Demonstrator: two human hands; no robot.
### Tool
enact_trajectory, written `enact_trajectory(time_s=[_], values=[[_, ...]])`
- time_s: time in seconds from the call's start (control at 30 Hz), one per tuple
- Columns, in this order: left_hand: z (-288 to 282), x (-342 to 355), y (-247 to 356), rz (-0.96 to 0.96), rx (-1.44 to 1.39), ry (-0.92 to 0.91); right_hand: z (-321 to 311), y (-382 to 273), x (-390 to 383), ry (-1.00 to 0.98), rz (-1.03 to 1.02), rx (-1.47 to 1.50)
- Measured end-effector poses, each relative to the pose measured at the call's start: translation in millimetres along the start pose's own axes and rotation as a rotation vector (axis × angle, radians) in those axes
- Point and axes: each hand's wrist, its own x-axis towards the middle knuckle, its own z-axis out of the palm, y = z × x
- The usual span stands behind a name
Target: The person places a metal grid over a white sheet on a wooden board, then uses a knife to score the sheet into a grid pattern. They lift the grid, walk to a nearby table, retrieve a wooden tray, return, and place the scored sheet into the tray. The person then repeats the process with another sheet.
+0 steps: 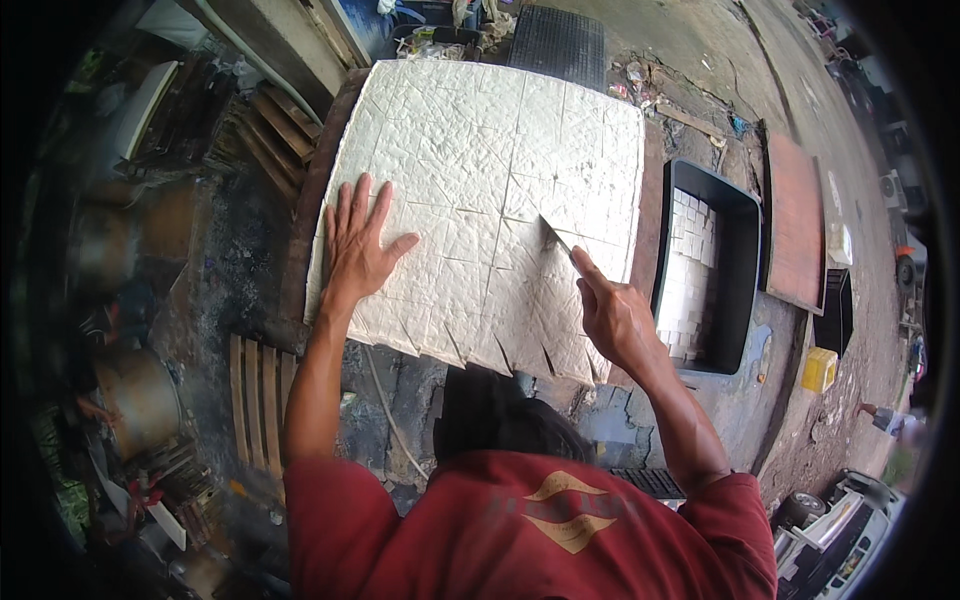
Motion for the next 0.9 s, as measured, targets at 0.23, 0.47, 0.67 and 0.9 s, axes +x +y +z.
enact_trajectory(time_s=[0.23,0.47,0.67,0.9], values=[[3.9,-1.8,0.2,-0.020,0.072,-0.005,-27.0,20.3,-82.7,-0.116,0.105,-0.039],[5.0,-3.6,1.1,-0.036,0.089,0.000,-64.9,20.4,-142.7,-0.234,0.224,-0.047],[0.7,-2.6,4.4,-0.042,0.059,-0.024,-133.5,14.3,-125.1,-0.159,0.276,0.136],[-10.4,-1.6,5.5,-0.042,-0.059,-0.054,-14.7,-3.9,108.9,0.063,0.190,0.214]])
